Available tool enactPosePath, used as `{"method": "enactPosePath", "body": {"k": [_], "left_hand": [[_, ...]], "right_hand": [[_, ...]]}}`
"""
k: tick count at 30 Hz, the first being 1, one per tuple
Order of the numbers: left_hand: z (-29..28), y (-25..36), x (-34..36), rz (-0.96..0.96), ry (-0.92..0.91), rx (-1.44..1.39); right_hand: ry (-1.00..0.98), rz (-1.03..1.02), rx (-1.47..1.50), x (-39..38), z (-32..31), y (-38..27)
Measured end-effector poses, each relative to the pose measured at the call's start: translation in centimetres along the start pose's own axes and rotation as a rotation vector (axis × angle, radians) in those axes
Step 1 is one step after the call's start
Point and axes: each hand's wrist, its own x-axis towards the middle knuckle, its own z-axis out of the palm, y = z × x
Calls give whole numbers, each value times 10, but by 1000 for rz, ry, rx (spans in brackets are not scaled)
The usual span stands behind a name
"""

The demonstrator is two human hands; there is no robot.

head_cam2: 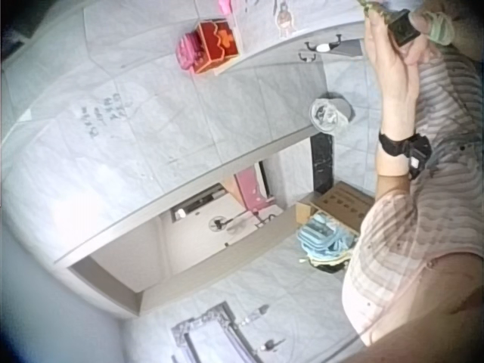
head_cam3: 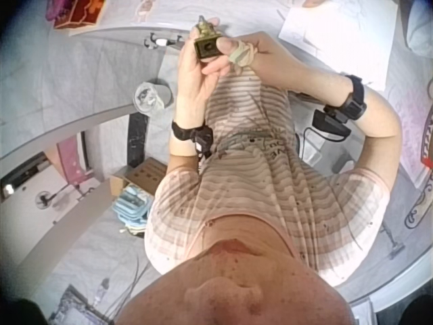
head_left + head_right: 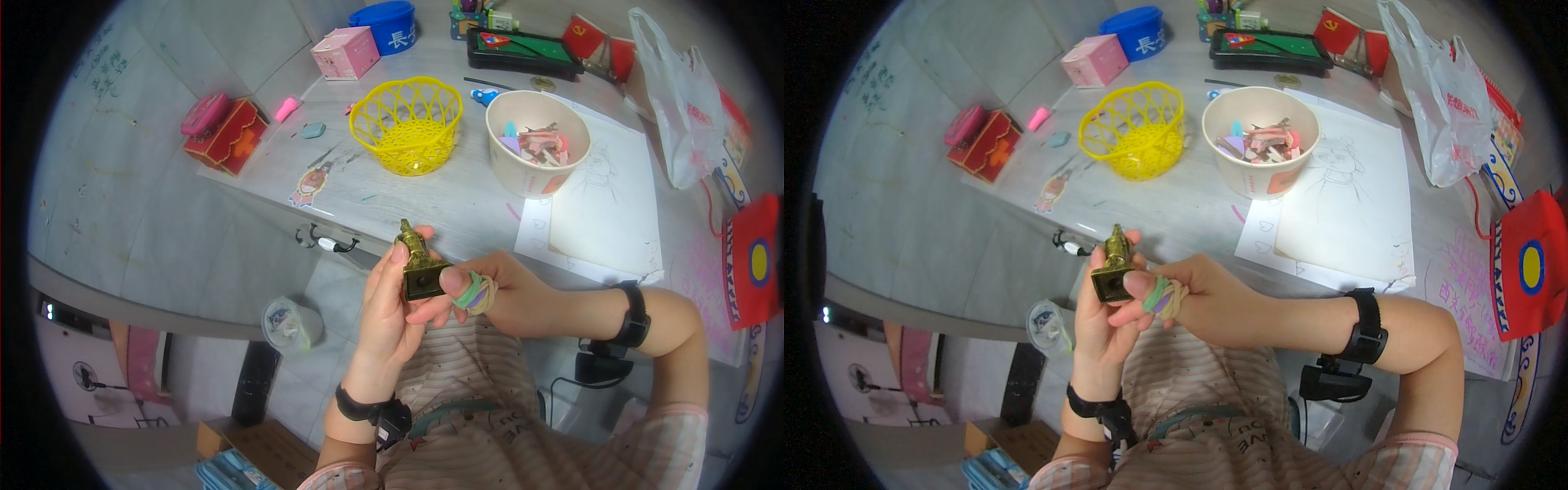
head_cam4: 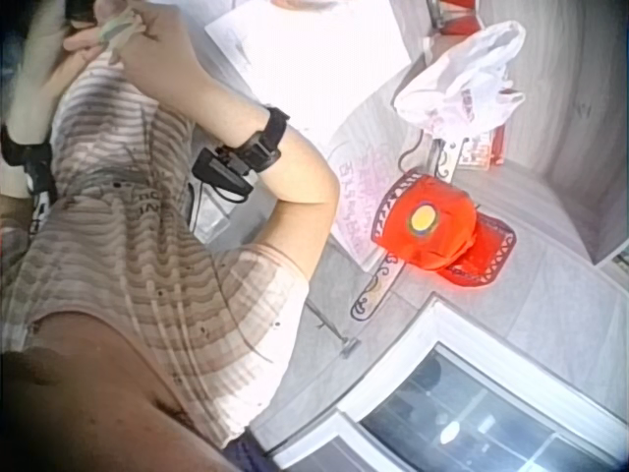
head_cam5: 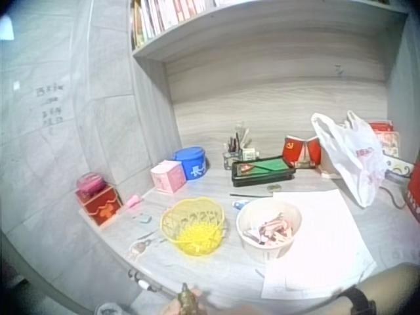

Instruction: Sorting and organizing various hair clips and small decorative items on a desk.

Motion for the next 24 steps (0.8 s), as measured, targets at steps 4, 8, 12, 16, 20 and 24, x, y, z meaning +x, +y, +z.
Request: {"method": "enactPosePath", "body": {"k": [4, 8, 12, 16, 20, 24], "left_hand": [[-3, -1, 0, -10, -17, 3], [-7, 1, -1, -1, -86, 43], [-6, 10, 1, 144, -33, 145], [-7, 15, 5, 300, -82, 379], [-10, 17, 7, 330, -100, 491], [-13, 12, 8, 408, -115, 534]], "right_hand": [[10, 14, 35, 0, -1, 0], [42, 26, 72, 1, 0, 0], [31, 31, -137, 3, -2, 5], [9, -67, -131, 4, 2, 14], [27, -124, -17, 5, 7, 18], [2, -27, 71, 6, 5, 11]]}}
